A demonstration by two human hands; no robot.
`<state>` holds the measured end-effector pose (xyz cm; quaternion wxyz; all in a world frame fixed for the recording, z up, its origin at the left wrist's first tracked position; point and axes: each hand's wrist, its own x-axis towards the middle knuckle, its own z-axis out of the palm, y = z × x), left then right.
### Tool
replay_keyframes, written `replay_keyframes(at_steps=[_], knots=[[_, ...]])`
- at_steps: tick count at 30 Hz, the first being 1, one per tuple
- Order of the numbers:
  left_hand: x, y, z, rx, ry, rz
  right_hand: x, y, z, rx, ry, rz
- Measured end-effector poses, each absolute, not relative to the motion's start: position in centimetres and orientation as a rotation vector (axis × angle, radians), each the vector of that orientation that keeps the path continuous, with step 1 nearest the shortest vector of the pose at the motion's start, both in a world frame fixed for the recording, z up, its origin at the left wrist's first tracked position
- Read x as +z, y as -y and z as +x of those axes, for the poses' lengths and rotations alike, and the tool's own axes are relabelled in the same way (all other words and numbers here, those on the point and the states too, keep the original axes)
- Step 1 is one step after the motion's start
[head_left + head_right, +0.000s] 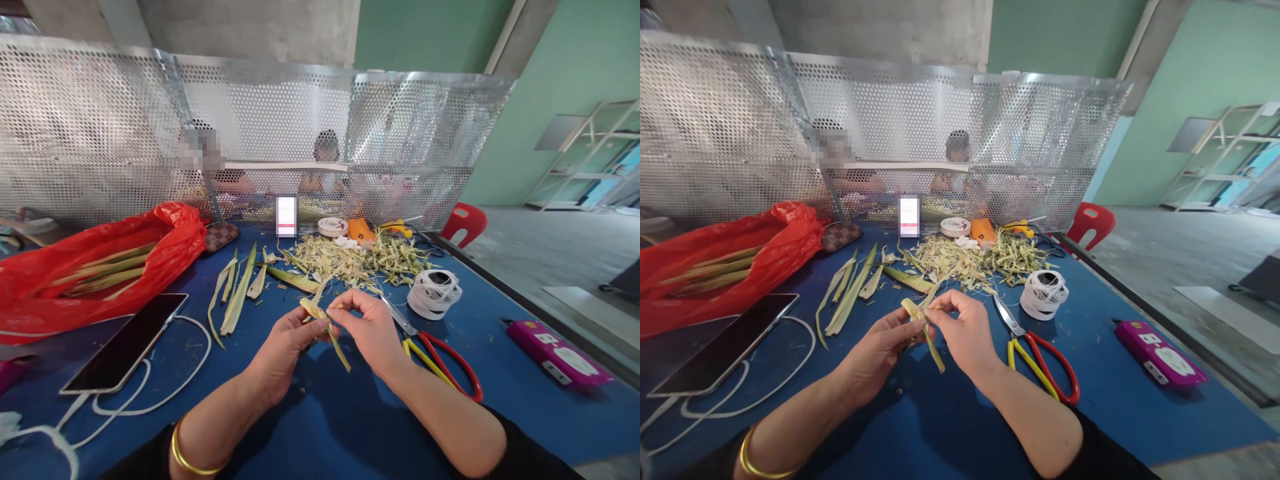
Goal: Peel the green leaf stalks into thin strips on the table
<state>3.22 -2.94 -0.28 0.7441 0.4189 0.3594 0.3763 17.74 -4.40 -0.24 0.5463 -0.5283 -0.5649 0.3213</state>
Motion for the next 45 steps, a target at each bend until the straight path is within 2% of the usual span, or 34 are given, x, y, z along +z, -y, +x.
replay_keyframes(at_steps=[22,36,45], knots=[[-0.30,2.65,2.94,0.819,-0.773,0.907,0.45,4.63,17.88,0.753,1.430,-1.267],[-0.33,2.82,3.33,0.824,-0.988,1.066,-0.34,4.60,17.70,0.583,1.415,-1.339],[-0.94,2.88,3.19,0.835,-0.987,0.995,-0.11,4.08,18.37,0.897,1.359,-1.215]])
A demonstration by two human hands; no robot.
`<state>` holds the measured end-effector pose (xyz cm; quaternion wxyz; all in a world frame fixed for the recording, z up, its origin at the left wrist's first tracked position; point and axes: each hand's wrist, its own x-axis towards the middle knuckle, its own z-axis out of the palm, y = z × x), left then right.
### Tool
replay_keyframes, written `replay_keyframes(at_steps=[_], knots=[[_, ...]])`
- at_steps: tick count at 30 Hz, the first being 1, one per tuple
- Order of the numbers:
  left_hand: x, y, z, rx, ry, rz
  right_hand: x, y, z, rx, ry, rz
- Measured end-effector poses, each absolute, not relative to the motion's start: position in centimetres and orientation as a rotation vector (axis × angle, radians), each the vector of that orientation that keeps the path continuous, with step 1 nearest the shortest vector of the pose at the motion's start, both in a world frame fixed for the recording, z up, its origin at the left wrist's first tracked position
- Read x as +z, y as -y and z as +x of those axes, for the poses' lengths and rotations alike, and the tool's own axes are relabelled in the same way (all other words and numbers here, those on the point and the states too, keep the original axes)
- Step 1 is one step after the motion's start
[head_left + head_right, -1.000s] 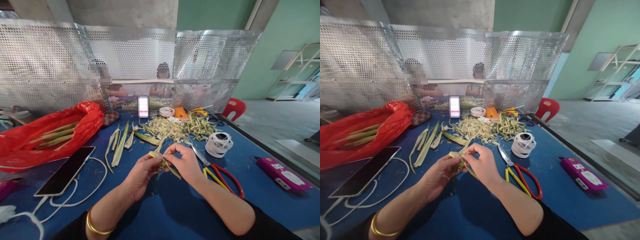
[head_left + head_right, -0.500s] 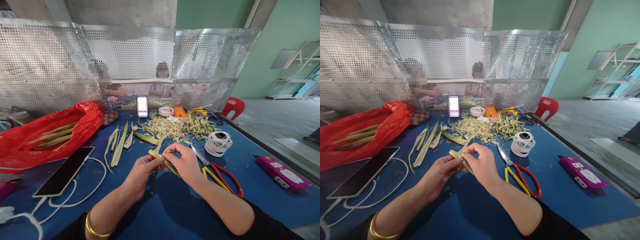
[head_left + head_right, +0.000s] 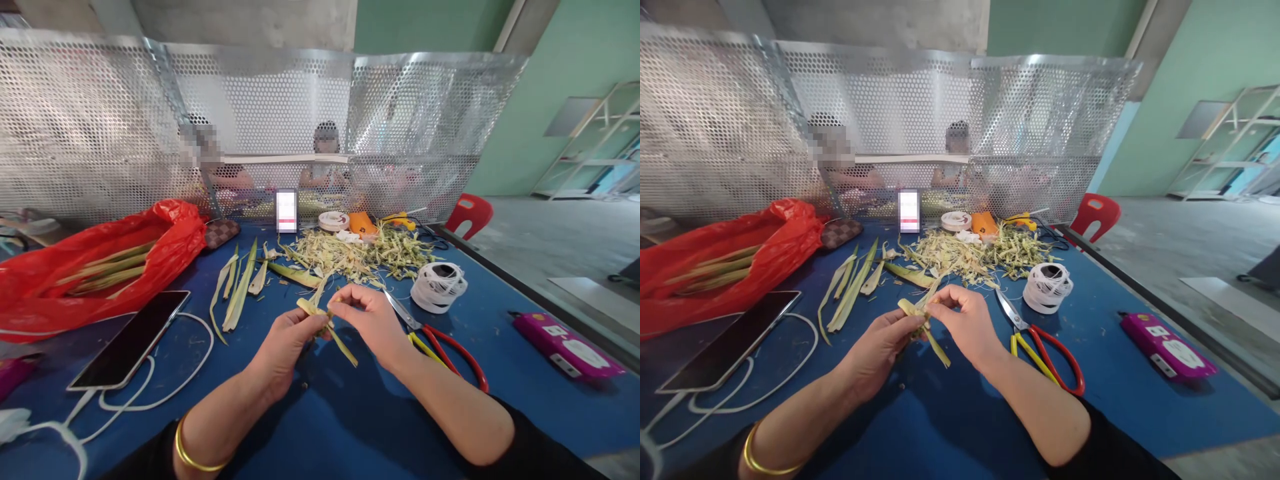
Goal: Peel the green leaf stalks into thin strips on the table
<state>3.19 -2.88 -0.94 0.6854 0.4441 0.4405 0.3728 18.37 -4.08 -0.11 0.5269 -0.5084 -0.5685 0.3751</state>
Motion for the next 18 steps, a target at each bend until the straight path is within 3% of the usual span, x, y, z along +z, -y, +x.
replay_keyframes(at_steps=[6,18], knots=[[-1.13,2.72,3.00,0.878,-1.011,1.020,0.15,3.79,19.03,1.058,1.426,-1.209],[-0.61,2.70,2.97,0.819,-0.879,0.906,0.13,4.36,18.36,0.689,1.639,-1.246]])
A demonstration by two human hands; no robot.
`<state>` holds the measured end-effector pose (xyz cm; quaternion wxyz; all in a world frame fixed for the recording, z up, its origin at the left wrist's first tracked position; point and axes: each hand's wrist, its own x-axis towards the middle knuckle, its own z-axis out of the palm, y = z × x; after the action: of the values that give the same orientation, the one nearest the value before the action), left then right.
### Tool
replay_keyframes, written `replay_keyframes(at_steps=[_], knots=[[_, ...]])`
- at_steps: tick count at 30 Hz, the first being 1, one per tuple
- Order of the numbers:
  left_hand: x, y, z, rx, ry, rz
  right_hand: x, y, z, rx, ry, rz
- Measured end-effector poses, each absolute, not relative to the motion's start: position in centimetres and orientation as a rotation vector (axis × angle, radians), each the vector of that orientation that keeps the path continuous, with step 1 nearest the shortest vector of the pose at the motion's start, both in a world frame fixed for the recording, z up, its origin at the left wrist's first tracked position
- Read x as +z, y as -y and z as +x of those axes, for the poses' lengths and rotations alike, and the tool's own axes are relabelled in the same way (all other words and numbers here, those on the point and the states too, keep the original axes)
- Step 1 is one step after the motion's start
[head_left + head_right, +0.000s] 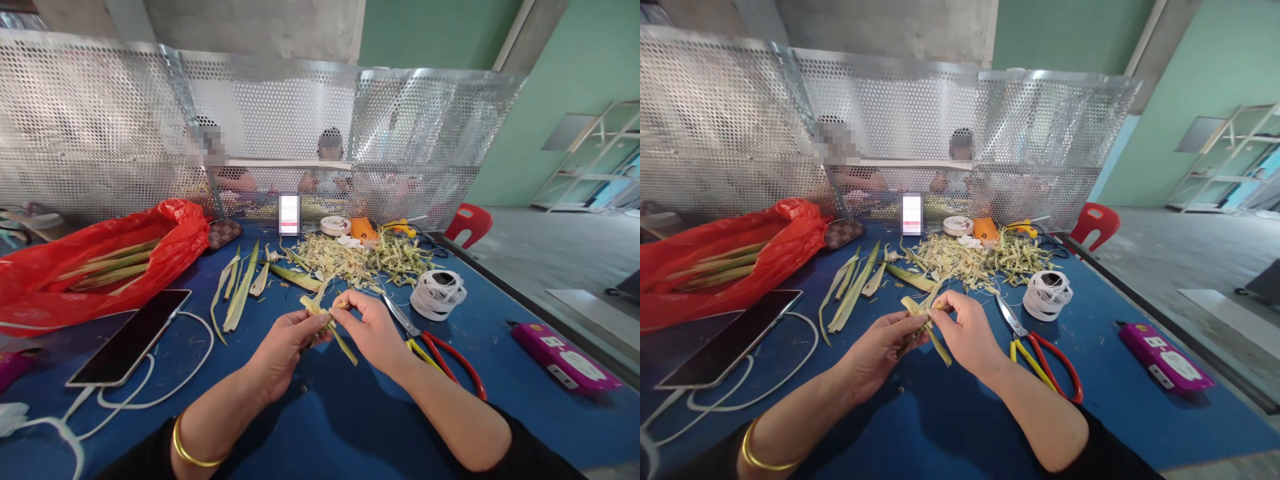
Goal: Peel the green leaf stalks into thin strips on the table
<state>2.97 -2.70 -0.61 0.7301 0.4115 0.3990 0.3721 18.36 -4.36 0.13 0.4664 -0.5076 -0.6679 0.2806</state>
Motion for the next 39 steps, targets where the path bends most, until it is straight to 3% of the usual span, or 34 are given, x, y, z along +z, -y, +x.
replay_keyframes(at_steps=[8,16,24,33,39], knots=[[-0.5,2.6,2.9,0.858,-0.934,0.902,0.4,4.0,19.1,0.584,1.835,-1.137],[-0.5,2.2,2.5,0.795,-0.907,0.855,0.2,3.8,20.3,0.160,2.149,-0.965],[-0.3,2.1,2.5,0.750,-0.906,0.873,0.3,3.8,20.0,-0.034,2.277,-1.017],[-0.3,2.2,2.7,0.746,-1.067,1.158,-0.1,3.9,19.8,0.010,2.299,-1.149],[-0.2,2.2,3.1,0.852,-1.136,1.319,-0.4,3.8,19.6,0.439,2.051,-1.258]])
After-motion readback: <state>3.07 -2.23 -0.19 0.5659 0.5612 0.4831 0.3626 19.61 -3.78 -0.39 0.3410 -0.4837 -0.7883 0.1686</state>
